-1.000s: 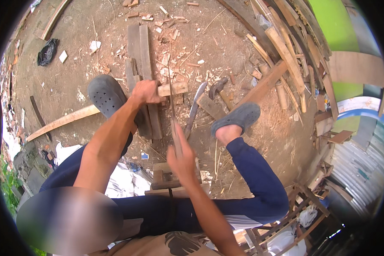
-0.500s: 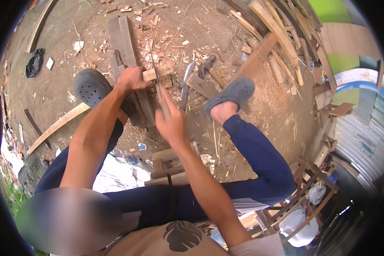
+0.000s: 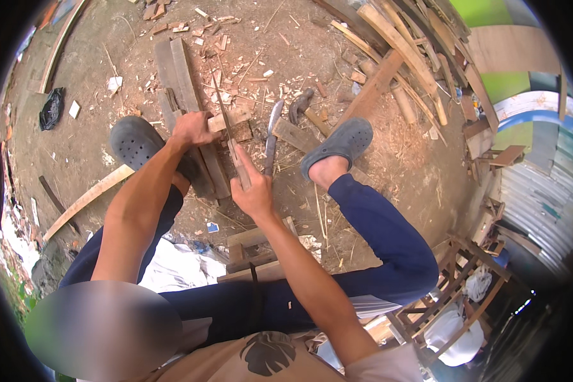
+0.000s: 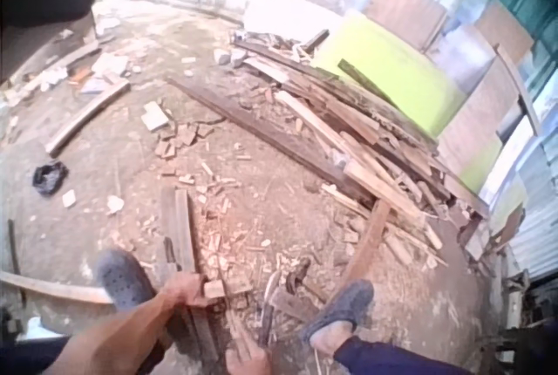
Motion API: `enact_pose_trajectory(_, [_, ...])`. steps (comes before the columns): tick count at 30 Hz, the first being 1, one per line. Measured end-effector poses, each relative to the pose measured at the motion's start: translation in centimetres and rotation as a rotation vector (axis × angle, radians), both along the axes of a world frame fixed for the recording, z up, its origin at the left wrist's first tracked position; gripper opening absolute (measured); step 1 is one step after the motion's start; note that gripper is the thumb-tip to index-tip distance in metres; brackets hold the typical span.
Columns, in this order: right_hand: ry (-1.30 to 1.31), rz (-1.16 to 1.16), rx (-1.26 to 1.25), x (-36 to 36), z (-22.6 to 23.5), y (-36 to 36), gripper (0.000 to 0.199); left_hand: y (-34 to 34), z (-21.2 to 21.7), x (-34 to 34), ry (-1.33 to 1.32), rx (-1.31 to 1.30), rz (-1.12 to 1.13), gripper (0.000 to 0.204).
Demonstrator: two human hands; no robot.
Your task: The person sits on the ground and assembles a wooden frame by joining planks with nails. They use a hammer to drive nails into the wood, securing the pieces together. The person adjusts the frame and continues hammering to complete the assembly.
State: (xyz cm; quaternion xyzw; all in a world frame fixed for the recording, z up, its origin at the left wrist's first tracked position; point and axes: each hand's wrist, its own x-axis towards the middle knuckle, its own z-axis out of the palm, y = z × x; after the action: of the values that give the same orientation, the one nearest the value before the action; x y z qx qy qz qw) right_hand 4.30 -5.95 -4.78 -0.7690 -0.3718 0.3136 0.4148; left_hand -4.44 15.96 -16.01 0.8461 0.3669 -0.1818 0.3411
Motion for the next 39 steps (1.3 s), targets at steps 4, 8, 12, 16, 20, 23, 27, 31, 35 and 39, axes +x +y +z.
enact_pose_trajectory(4, [0.168, -0.093, -0.176, -2.0, 7.2, -1.8, 0.064, -0.6, 0.1, -0.8, 0.02, -0.023, -0.014, 0.059])
enact_pose_trajectory(8, [0.103, 0.014, -0.189, -3.3, 13.4, -8.9, 0.063, -0.4, -0.3, -0.7, 0.091, 0.001, -0.046, 0.056])
enact_pose_trajectory(12, [0.15, -0.043, -0.11, -1.8, 6.7, -3.4, 0.06, -0.5, 0.0, -0.6, 0.035, -0.002, 0.002, 0.053])
enact_pose_trajectory(16, [0.153, -0.066, -0.231, -0.6, 1.9, 1.2, 0.063, -0.4, -0.2, 0.1, -0.001, 0.002, 0.009, 0.054])
enact_pose_trajectory(20, [0.166, 0.022, -0.296, -2.4, 12.2, -5.8, 0.064, -0.3, -0.8, -1.0, 0.043, 0.006, 0.036, 0.055])
enact_pose_trajectory(23, [-0.031, 0.103, -0.186, -2.1, 12.1, -7.3, 0.064, 0.3, 0.7, -0.4, 0.109, -0.044, 0.005, 0.053])
enact_pose_trajectory(27, [0.052, 0.011, -0.021, 0.7, -0.2, 1.2, 0.065, -0.1, 0.0, -0.1, 0.033, -0.041, -0.015, 0.053])
enact_pose_trajectory(31, [0.109, -0.027, -0.194, -0.9, 4.1, -0.6, 0.066, -0.4, -0.7, -0.3, 0.028, -0.015, 0.036, 0.054])
enact_pose_trajectory(35, [0.091, 0.037, -0.229, -3.1, 13.6, -9.2, 0.065, 0.1, -0.3, -0.5, 0.113, -0.041, 0.012, 0.056])
enact_pose_trajectory(39, [0.085, 0.029, -0.143, -1.4, 8.0, -3.0, 0.064, -0.1, -0.2, -0.7, 0.06, 0.0, 0.026, 0.056])
